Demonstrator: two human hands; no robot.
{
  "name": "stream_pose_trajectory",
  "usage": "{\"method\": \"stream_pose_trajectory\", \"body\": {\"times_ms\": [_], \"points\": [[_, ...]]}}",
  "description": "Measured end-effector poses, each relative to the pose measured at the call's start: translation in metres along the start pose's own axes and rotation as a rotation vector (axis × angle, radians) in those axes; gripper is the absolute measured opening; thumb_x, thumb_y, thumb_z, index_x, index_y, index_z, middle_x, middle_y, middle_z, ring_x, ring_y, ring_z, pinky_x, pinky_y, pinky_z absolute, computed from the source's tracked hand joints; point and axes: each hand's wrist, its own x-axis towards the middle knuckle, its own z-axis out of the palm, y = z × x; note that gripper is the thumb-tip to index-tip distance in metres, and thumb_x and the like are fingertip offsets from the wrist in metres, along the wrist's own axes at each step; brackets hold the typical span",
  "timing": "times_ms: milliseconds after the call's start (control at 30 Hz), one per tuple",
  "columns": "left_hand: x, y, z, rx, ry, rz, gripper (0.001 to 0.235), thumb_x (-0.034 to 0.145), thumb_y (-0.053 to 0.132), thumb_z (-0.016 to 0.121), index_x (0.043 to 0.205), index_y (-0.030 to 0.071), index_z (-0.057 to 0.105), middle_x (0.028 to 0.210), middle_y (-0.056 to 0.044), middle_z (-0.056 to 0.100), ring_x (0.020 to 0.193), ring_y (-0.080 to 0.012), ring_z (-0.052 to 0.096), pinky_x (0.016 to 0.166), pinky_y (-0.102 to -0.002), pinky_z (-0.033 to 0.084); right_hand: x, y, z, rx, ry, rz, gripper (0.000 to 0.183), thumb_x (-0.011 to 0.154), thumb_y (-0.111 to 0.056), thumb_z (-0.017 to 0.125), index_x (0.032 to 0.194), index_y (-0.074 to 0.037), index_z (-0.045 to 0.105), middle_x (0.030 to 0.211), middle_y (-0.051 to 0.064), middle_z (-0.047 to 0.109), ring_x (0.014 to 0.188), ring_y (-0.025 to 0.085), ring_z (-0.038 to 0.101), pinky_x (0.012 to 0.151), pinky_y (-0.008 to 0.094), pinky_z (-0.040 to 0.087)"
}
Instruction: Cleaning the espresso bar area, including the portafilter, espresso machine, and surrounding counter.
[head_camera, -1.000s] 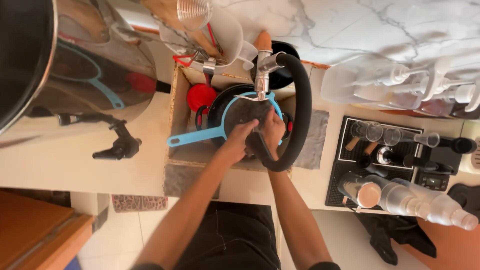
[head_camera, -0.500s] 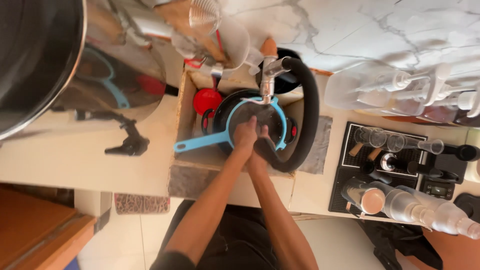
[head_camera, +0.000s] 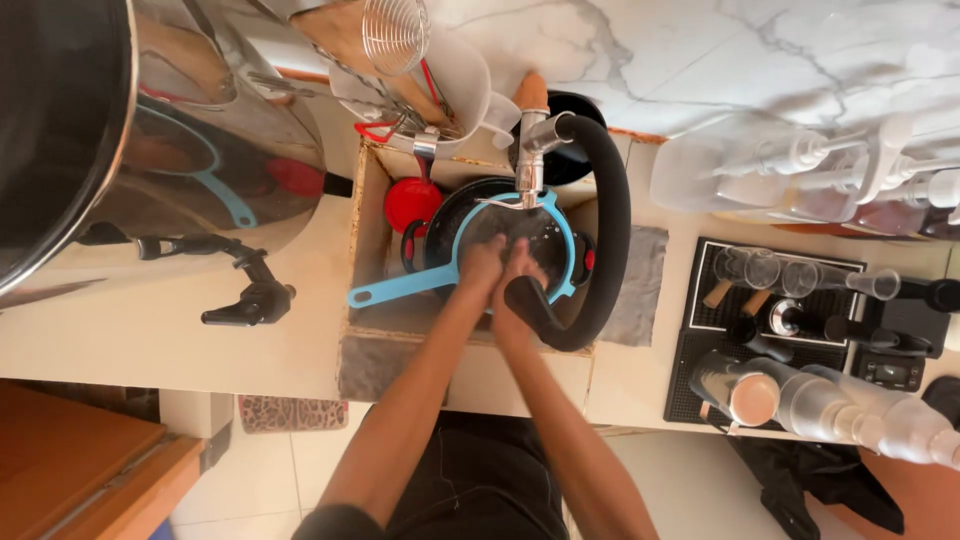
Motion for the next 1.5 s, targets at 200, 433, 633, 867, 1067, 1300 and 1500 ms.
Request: {"method": "stream_pose_trajectory", "body": {"times_ms": [200,433,633,867,1067,1300,1500], "points": [[-0.070,0.059,-0.028,-0.386,-0.357,-0.185,0.043,0.099,0.045,0.064,0.090,0.003,0.074,0.080,-0.011,0.065,0.068,-0.0254,0.058,0.060,-0.042,0.041,0.014,0.019,-0.038,-0.191,-0.045,-0.001,0.051,0.106,-0.046,0.052,0.079,-0.003,0.061,0.068,-0.002,0.055,0.063,0.008,0.046,0.056,0.029,0.041],[-0.063,0.070,-0.044,-0.189,-0.078,0.301,0.036,0.096,0.042,0.070,0.100,0.007,0.073,0.097,-0.006,0.072,0.096,-0.0169,0.065,0.083,-0.034,0.053,-0.004,-0.071,-0.019,0.577,-0.351,0.792,0.051,0.090,-0.063,0.045,0.097,-0.017,0.066,0.073,-0.001,0.064,0.062,0.014,0.062,0.054,0.037,0.055],[-0.082,0.117,-0.066,0.201,0.260,0.566,0.039,0.093,0.031,0.072,0.120,0.005,0.063,0.099,-0.011,0.073,0.091,-0.0204,0.070,0.078,-0.034,0.056,0.021,0.041,-0.054,0.751,-0.360,0.730,0.023,0.105,-0.022,0.062,0.126,-0.013,0.063,0.099,0.004,0.068,0.087,0.016,0.068,0.073,0.031,0.058],[0.013,0.125,-0.034,-0.438,-0.143,0.406,0.051,0.095,0.016,0.062,0.139,0.007,0.038,0.103,-0.012,0.072,0.082,-0.0208,0.075,0.069,-0.033,0.062,0.004,0.008,-0.033,0.789,-0.548,0.823,0.045,0.101,-0.044,0.063,0.123,-0.005,0.063,0.091,0.006,0.067,0.076,0.018,0.067,0.062,0.029,0.057],[-0.020,0.157,-0.023,-0.600,-0.181,0.191,0.019,0.099,0.011,0.062,0.107,-0.006,0.063,0.095,-0.018,0.075,0.083,-0.0258,0.078,0.073,-0.035,0.062,-0.010,-0.012,-0.023,0.921,-0.541,0.789,0.039,0.098,-0.042,0.063,0.121,-0.012,0.060,0.096,0.002,0.066,0.071,0.013,0.063,0.053,0.024,0.046],[-0.002,0.145,-0.022,-0.566,-0.082,0.251,0.016,0.098,0.011,0.061,0.104,-0.004,0.061,0.091,-0.018,0.076,0.077,-0.0255,0.077,0.069,-0.035,0.063,-0.016,-0.025,-0.015,0.690,-0.487,0.515,0.015,0.103,-0.029,0.060,0.113,-0.018,0.058,0.084,-0.003,0.057,0.059,0.010,0.052,0.044,0.024,0.036],[-0.012,0.124,-0.032,-0.062,0.097,0.395,0.022,0.097,0.020,0.063,0.108,0.001,0.062,0.086,-0.017,0.073,0.076,-0.0279,0.073,0.066,-0.039,0.057,-0.020,-0.089,0.014,0.661,-0.174,0.573,0.017,0.101,-0.028,0.044,0.111,-0.021,0.057,0.087,-0.007,0.061,0.065,0.006,0.057,0.051,0.022,0.044]]}}
